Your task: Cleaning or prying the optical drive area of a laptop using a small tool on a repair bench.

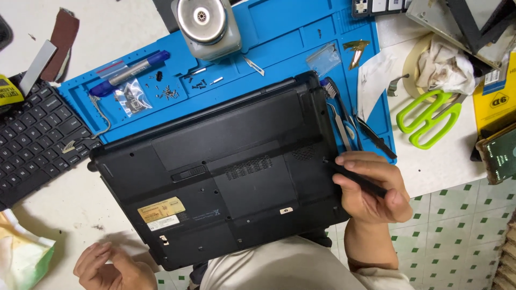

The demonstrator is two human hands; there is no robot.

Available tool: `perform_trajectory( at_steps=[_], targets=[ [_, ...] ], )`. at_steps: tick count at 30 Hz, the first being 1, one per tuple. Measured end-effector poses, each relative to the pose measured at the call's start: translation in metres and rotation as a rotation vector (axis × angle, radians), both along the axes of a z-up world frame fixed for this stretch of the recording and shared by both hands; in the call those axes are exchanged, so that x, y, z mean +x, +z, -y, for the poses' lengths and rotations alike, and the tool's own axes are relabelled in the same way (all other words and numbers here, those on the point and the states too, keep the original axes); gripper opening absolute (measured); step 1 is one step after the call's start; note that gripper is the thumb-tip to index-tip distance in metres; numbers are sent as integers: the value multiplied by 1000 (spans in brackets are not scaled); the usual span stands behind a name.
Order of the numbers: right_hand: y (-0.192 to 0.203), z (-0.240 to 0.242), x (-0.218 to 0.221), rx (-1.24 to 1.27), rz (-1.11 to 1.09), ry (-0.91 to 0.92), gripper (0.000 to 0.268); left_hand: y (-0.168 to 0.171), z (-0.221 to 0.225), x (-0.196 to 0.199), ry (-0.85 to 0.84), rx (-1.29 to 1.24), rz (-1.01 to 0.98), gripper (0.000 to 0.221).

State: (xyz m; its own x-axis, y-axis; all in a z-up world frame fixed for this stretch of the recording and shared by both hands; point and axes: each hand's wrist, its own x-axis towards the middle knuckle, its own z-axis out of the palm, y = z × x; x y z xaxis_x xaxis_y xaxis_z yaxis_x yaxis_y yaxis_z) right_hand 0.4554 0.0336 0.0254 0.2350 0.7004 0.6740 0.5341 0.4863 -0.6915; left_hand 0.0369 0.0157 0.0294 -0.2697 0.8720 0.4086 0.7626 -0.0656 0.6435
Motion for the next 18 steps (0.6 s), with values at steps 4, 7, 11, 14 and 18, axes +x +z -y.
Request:
perform_trajectory(
  at_steps=[4,7,11,14,18],
  targets=[
    [0,0,-1,-12,-25,-4,85,-7,0,-6,-12,24,7,22],
    [-1,0,-1,7,-27,10,86,-13,-2,-7,6,80,35,21],
    [-2,0,0,7,-42,12,86,-9,-2,-3,41,75,34,21],
    [-3,1,1,6,-39,12,85,-6,-1,-3,34,34,7,20],
    [-5,3,1,16,-63,-2,87,-8,-1,-4,14,49,30,21]
  ],
)
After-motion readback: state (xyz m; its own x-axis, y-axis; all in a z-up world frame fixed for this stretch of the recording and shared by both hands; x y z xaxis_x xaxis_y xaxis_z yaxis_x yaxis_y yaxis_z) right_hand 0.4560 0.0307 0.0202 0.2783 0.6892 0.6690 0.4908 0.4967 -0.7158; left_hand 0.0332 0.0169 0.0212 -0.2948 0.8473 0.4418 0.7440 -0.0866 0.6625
